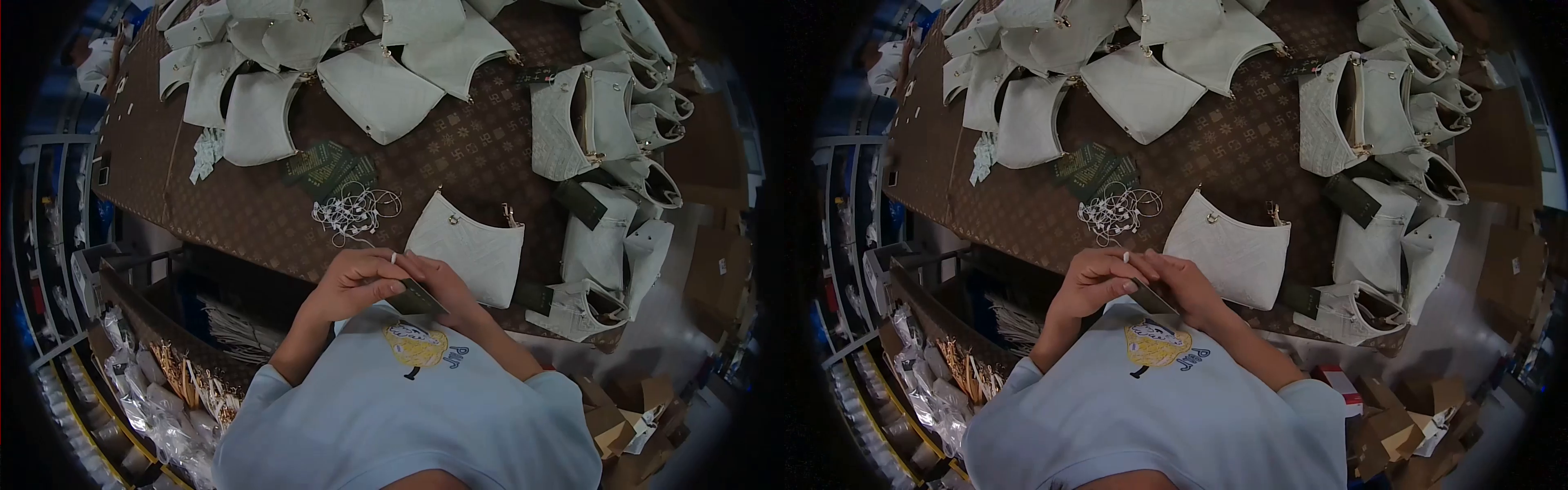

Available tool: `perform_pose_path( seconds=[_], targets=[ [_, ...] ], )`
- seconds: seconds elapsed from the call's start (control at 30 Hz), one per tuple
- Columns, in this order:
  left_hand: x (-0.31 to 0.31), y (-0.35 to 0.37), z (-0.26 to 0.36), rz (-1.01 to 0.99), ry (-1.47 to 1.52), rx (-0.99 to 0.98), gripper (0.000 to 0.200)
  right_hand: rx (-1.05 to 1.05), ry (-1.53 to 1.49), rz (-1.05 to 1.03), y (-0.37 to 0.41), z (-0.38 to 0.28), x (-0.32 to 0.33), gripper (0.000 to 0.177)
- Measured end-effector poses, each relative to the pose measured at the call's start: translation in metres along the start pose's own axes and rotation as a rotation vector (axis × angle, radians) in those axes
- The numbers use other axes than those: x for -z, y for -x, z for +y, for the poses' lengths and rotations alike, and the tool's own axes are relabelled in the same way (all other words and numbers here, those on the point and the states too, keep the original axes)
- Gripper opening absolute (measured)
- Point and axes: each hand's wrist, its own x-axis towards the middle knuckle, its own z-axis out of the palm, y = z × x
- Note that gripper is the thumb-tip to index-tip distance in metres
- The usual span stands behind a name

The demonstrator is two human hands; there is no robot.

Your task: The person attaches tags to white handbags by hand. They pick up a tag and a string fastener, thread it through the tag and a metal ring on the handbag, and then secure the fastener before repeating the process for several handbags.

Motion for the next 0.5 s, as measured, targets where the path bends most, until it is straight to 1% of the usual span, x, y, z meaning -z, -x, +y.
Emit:
perform_pose_path(
  seconds=[0.03, 0.07, 0.13, 0.17, 0.2, 0.27, 0.3, 0.37, 0.4, 0.43, 0.47, 0.5],
  targets=[
    [-0.002, 0.000, 0.002, -0.038, 0.039, 0.069, 0.012, 0.033, -0.101, -0.093, -0.007, 0.000, 0.009, 0.034],
    [-0.004, 0.001, 0.005, -0.048, 0.034, 0.071, 0.012, 0.066, -0.200, -0.187, -0.012, -0.002, 0.015, 0.032],
    [-0.008, 0.002, 0.010, -0.050, 0.131, 0.205, 0.011, 0.105, -0.267, -0.159, -0.012, -0.009, 0.021, 0.030],
    [-0.007, 0.004, 0.006, -0.057, 0.130, 0.207, 0.011, 0.137, -0.327, -0.130, -0.011, -0.012, 0.024, 0.028],
    [-0.003, 0.007, -0.002, -0.061, 0.153, 0.187, 0.010, 0.143, -0.330, -0.126, -0.011, -0.016, 0.028, 0.028],
    [0.001, 0.009, -0.009, -0.071, 0.182, 0.169, 0.011, 0.270, -0.321, -0.046, -0.010, -0.022, 0.036, 0.026],
    [0.001, 0.009, -0.011, -0.068, 0.178, 0.165, 0.010, 0.273, -0.322, -0.040, -0.008, -0.025, 0.038, 0.026],
    [-0.001, 0.008, -0.012, -0.069, 0.174, 0.167, 0.010, 0.249, -0.171, 0.101, -0.001, -0.031, 0.038, 0.029],
    [-0.002, 0.008, -0.012, 0.001, 0.226, 0.137, 0.010, 0.250, -0.177, 0.102, 0.002, -0.031, 0.042, 0.029],
    [-0.003, 0.007, -0.011, 0.073, 0.276, 0.105, 0.010, 0.132, 0.120, -0.008, 0.007, -0.031, 0.049, 0.028],
    [-0.003, 0.005, -0.010, 0.073, 0.274, 0.105, 0.010, 0.010, 0.420, -0.118, 0.011, -0.031, 0.053, 0.028],
    [-0.005, 0.003, -0.008, 0.082, 0.284, 0.075, 0.010, 0.008, 0.418, -0.119, 0.012, -0.029, 0.050, 0.028]
  ],
)
